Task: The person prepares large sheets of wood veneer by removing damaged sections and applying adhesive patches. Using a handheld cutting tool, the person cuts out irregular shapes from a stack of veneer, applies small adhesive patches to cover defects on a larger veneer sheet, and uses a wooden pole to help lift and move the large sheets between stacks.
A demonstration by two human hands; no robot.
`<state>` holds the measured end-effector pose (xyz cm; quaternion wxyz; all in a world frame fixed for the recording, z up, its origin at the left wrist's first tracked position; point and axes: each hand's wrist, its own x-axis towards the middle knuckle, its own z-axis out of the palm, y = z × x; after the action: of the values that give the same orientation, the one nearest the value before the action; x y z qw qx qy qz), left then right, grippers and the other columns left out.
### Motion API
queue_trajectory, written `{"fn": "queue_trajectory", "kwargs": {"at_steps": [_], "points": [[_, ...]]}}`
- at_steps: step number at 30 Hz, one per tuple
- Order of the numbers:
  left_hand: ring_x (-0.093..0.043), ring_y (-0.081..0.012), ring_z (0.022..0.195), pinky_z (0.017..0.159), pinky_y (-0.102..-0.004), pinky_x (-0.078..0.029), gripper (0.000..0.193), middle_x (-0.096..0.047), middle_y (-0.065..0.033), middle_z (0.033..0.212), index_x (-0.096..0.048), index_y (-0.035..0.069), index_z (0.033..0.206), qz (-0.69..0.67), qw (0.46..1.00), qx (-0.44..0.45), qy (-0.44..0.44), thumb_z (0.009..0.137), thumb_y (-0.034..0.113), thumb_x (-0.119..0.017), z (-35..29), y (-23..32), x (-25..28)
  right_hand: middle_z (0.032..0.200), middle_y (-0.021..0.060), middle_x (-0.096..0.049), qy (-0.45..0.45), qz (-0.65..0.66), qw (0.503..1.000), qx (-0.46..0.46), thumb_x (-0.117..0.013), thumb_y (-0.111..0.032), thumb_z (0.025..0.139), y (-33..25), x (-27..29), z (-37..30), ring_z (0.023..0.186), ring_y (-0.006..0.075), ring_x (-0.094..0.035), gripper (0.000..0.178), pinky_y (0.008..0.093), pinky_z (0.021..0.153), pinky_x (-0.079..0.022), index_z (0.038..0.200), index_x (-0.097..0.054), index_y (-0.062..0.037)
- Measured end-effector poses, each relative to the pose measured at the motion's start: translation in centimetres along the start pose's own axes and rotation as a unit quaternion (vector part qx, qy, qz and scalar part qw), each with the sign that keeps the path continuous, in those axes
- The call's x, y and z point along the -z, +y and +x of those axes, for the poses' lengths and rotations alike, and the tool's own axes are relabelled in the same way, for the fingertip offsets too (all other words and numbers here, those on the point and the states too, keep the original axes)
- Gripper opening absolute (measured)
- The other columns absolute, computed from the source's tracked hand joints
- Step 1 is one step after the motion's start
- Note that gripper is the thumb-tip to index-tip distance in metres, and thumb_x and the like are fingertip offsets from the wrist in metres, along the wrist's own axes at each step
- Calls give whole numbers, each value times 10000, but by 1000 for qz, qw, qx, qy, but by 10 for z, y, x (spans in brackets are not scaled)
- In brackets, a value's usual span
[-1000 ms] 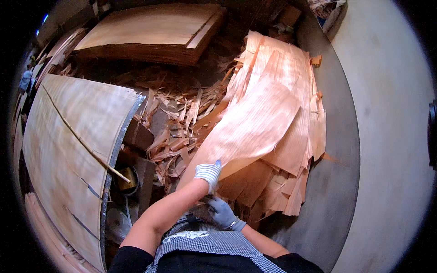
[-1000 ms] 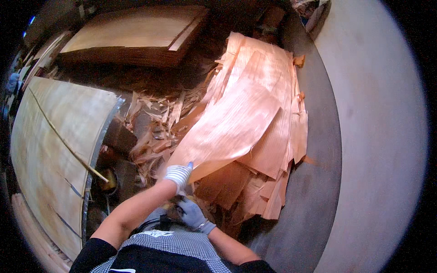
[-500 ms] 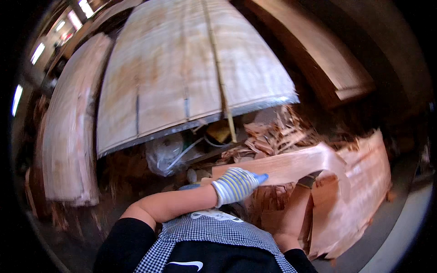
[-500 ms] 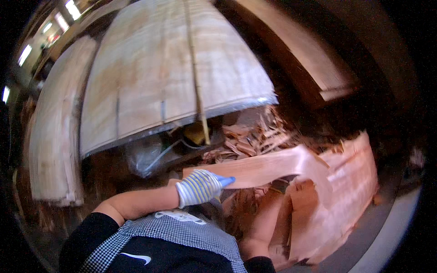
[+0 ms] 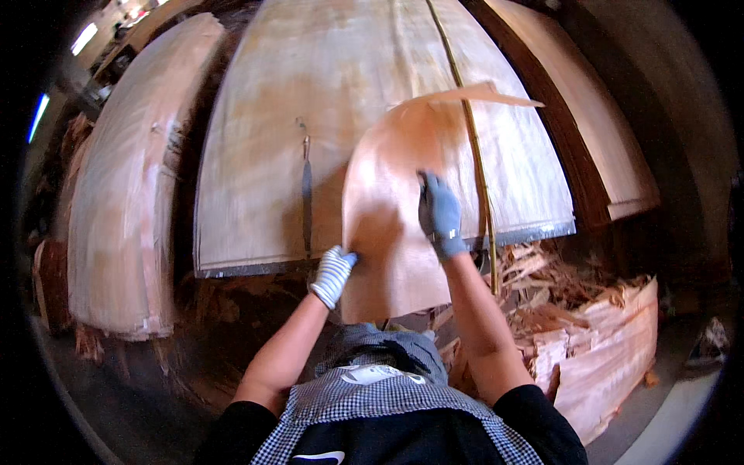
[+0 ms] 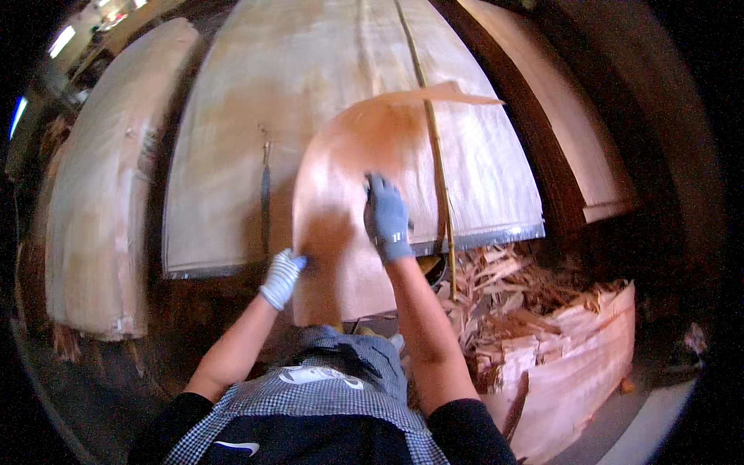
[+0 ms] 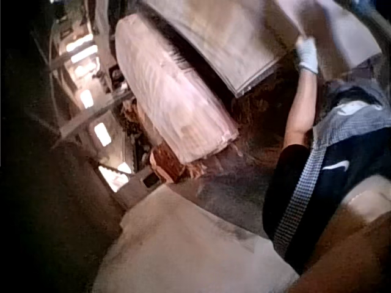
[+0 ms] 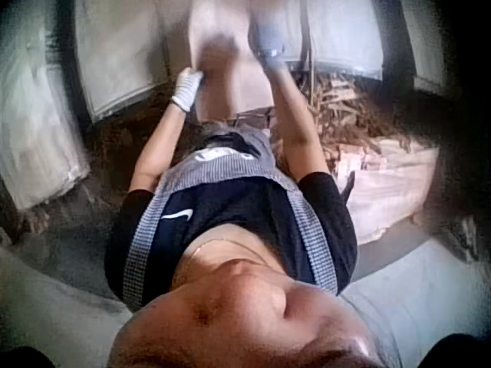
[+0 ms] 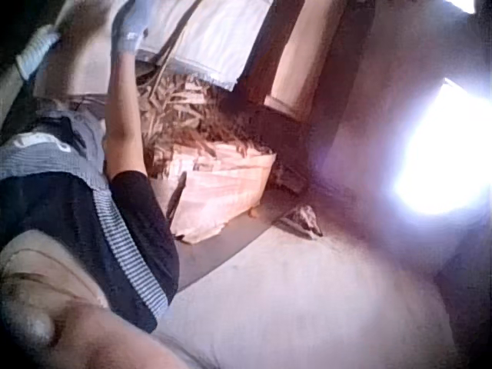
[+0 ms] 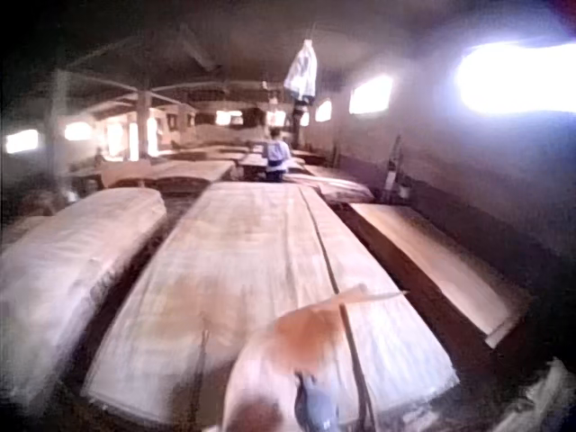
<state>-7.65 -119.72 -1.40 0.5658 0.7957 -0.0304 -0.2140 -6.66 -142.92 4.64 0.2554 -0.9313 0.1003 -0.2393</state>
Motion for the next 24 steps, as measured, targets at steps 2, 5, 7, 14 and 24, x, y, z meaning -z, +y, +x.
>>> {"fn": "queue_trajectory", "kwargs": {"at_steps": [2, 5, 7, 14, 24], "points": [[-498, -151, 643, 619, -316, -433, 200, -599, -71, 757, -570, -30, 836, 43, 998, 47, -6, 738, 141, -604, 20, -21, 27, 978, 180, -538, -16, 35, 994, -99, -425, -36, 796, 12, 2, -60, 894, 358, -517, 267, 410, 750, -431, 1046, -514, -63], [-532, -143, 717, 681, -287, -448, 233, -600, -58, 842, -563, -28, 946, -115, 987, 110, -9, 753, 100, -589, 32, -63, 54, 959, 160, -560, -25, -22, 963, -269, -545, -36, 724, 43, 8, -146, 855, 300, -543, 299, 341, 721, -441, 1022, -519, -39], [-543, -140, 771, 726, -279, -450, 265, -592, -46, 893, -550, -17, 1012, -89, 987, 131, -33, 767, 81, -572, 43, -76, 56, 919, 111, -593, -7, 146, 918, -369, -605, -74, 719, 72, -3, -192, 795, 198, -573, 309, 283, 668, -451, 1018, -538, -37], [-534, -148, 783, 737, -270, -427, 273, -593, -65, 929, -548, -32, 1011, -115, 987, 115, -4, 757, 65, -568, 56, -41, 66, 822, 138, -609, -137, 86, 949, -269, -617, -145, 724, 29, -39, -163, 674, 242, -607, 269, 308, 601, -477, 973, -560, -58], [-517, -118, 711, 680, -267, -442, 185, -570, -17, 841, -563, -1, 951, -176, 979, 95, 47, 772, 46, -554, 78, -48, 47, 739, 137, -626, -155, 211, 908, -326, -601, -195, 703, 41, -6, -92, 673, 210, -622, 228, 308, 627, -476, 872, -623, -43]]}}
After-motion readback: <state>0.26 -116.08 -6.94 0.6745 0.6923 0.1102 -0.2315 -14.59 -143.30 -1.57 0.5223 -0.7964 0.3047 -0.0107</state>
